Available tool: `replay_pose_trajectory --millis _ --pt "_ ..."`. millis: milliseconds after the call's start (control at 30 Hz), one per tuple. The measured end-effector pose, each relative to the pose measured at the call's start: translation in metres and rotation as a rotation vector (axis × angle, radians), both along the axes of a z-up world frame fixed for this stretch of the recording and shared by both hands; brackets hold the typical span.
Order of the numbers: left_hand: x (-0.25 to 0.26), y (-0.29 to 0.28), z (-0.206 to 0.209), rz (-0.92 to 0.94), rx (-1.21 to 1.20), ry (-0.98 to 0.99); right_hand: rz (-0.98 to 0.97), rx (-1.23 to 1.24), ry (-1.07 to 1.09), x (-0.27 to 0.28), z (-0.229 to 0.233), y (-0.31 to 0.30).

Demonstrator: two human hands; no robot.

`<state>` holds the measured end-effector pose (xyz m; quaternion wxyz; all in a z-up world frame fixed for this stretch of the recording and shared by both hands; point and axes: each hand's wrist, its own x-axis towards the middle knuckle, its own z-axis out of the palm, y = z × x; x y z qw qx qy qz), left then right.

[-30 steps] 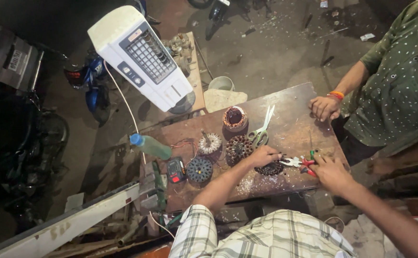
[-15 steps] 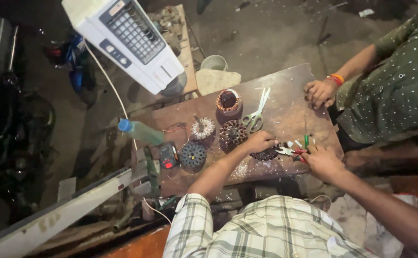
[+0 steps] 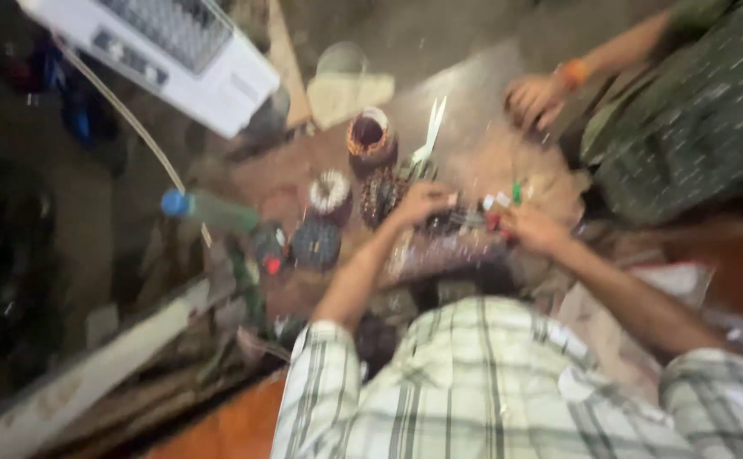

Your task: The person uses pliers to cut and pull copper windings from a motor stator on a cluttered workbench. They repeatedly grip and strip the coils, leaving loose copper strands on the table.

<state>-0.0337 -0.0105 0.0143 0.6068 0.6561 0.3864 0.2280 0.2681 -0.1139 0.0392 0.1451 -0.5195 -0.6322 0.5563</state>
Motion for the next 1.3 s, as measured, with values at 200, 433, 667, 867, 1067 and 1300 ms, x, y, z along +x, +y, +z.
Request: replay_pose_trajectory --millis 200,433,667,867,1067,1300 --pt "-0.003 -0.009 0.004 0.074 -0.156 -0.056 0.325 0.863 -0.382 0.0 0.02 -0.004" --pt "-0.032 -0.015 0.012 0.197 -0.098 -0.078 0.176 0.166 -0.454 -0.022 0.068 0.012" --pt "-0.016 -0.001 0.001 0.091 0.091 0.09 0.407 0.822 -1.058 0.008 0.091 0.009" --pt "-0.007 0.005 0.024 -0.078 0.006 0.294 0.43 1.004 -1.446 -0.008 0.102 0.005" --pt "-0.017 0.0 0.036 -0.045 -0.09 0.143 0.374 0.79 -1.182 -0.015 0.107 -0.019" --pt "-0.002 0.002 0.028 -0.081 0.205 0.195 0.389 0.792 -1.135 -0.035 0.115 -0.028"
